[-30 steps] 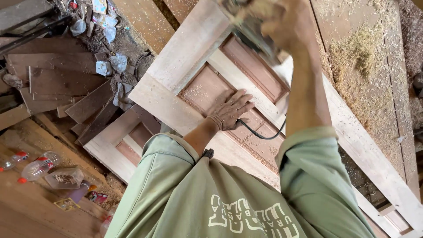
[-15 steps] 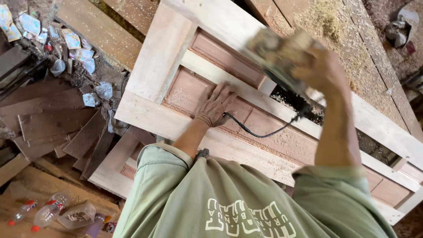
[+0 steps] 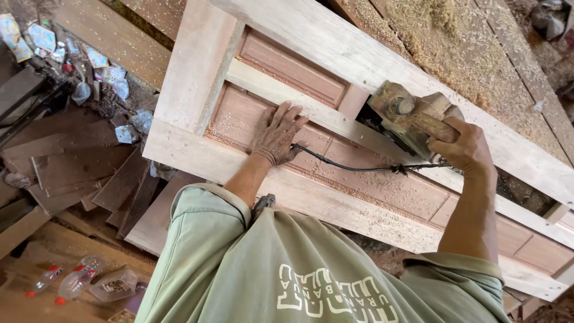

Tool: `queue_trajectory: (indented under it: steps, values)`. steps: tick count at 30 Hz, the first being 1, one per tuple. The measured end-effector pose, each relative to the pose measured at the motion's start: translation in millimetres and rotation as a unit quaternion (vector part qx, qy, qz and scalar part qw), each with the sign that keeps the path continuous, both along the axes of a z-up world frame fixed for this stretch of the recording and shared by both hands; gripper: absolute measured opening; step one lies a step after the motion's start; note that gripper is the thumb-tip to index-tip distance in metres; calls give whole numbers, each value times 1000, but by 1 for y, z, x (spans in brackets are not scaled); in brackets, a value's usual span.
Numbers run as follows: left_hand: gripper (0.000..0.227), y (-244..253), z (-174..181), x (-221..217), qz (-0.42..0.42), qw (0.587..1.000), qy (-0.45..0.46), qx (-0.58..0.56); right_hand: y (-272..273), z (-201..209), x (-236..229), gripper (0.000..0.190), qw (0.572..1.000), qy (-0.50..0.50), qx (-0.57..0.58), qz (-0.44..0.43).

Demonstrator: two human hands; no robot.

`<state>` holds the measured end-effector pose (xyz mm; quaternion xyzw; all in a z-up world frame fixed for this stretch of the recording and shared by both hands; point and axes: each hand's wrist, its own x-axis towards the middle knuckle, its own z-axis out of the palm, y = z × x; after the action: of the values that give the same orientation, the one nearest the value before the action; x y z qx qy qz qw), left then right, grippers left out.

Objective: Planing wooden door frames using manual and electric planers

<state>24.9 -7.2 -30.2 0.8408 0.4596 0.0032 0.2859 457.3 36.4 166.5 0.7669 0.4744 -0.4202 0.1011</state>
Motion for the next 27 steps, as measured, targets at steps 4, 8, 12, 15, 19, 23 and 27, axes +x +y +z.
queue_trajectory:
  steps: [4,8,12,15,19,23,27]
  values:
    - [77,-2,-9,1,-10,1000,10,25,25,-1,-29,47,999,33,-12,-3]
    - [74,7,5,0,-37,995,43,-85,48,-12,-54,21,994,70,39,69]
    - [76,10,10,-2,-38,995,47,-81,73,-14,-92,12,989,106,45,90]
    - [73,-4,-8,-4,10,999,-47,19,92,-13,-123,32,991,93,43,87]
    - [71,8,12,-11,9,993,-106,51,115,-18,-160,25,986,90,45,136]
    - [66,0,12,-3,51,992,-88,76,123,-69,-175,40,983,47,99,146]
    - [67,-11,-15,6,67,989,-95,88,147,-85,-213,38,984,27,89,153]
